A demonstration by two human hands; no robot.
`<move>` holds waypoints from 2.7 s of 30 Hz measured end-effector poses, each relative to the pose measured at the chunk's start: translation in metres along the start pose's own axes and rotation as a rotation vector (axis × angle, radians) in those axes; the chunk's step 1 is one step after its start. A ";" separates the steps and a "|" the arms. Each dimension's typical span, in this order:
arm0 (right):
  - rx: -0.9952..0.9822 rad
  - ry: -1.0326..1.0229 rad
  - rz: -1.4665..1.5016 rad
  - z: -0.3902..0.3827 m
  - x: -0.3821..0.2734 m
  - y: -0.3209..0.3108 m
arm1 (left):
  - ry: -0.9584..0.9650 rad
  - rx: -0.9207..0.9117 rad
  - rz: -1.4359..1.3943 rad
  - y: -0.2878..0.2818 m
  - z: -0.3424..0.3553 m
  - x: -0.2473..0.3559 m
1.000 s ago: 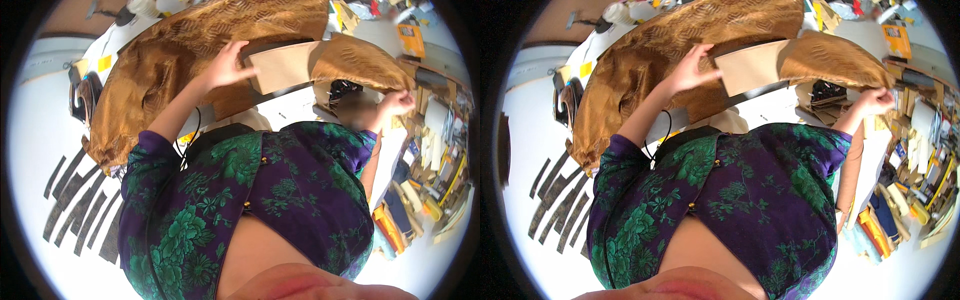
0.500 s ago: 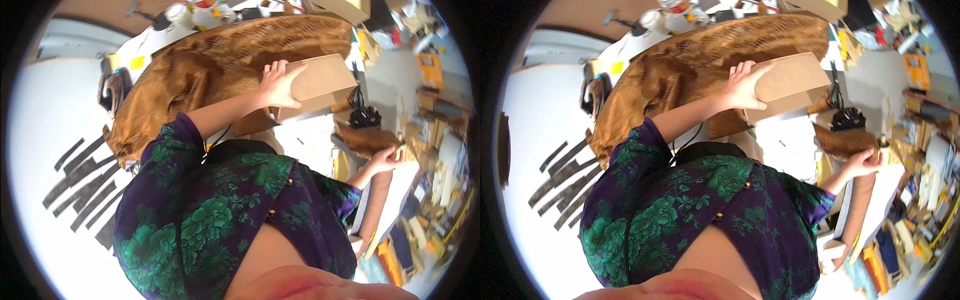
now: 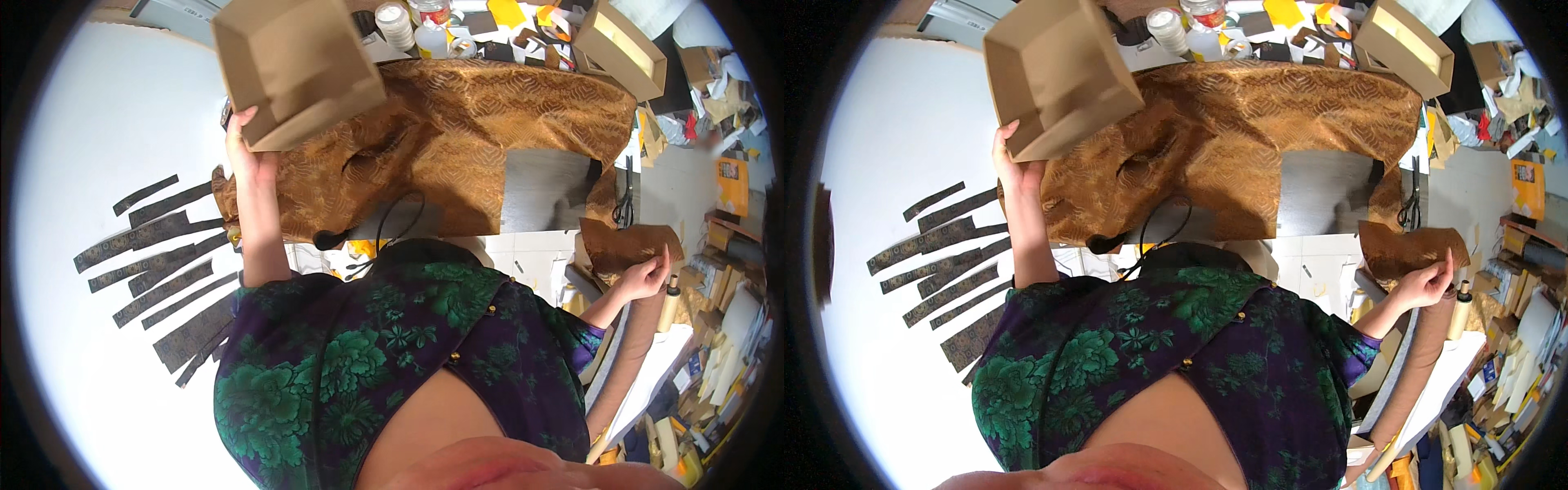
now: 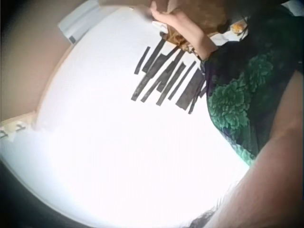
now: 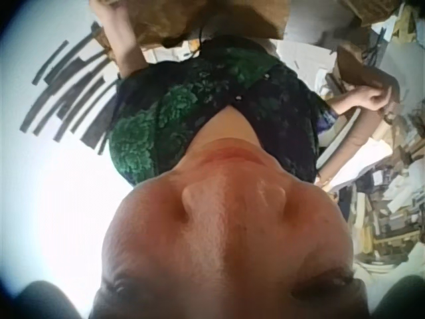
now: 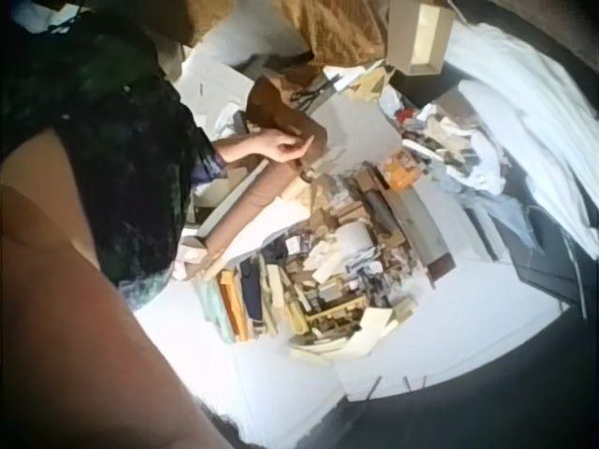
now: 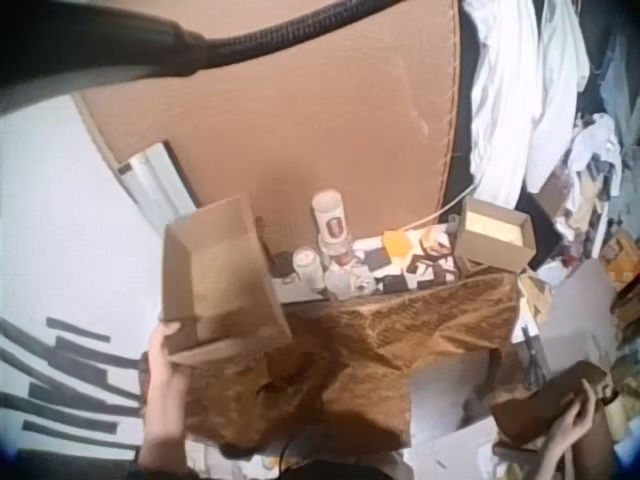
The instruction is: The person aligns a patterned gold fabric on a worktable, smooths it, and uses shears to cut along a marked line. After cutting, the person folds the cut piece and places it on the table.
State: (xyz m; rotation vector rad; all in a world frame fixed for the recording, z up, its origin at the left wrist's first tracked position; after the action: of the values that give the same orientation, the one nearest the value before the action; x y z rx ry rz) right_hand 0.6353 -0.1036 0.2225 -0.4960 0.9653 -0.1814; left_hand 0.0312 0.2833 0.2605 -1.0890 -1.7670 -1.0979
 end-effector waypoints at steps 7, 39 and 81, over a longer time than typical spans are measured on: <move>-0.110 -0.107 -0.025 -0.050 -0.084 0.053 | -0.136 -0.088 -0.224 -0.072 0.139 -0.039; -1.151 0.320 -0.752 -0.279 0.034 0.248 | 0.670 -0.193 0.624 -0.067 0.111 -0.122; -1.043 -0.185 -0.937 -0.132 0.044 0.149 | 0.549 -1.065 1.611 -0.021 -0.085 -0.325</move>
State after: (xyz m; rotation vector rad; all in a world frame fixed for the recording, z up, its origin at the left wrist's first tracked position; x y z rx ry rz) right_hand 0.5411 -0.0319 0.0568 -1.8861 0.5139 -0.4586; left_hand 0.1347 0.1143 -0.0119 -1.8961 0.4878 -0.9299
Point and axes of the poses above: each hand's wrist, its own z-axis towards the middle knuckle, its own y-axis out of the palm, x = y × z, the point moved 7 cm from there along z, towards the middle knuckle, and after that the axes turned 6 degrees about -x, right-handed, at the moved point
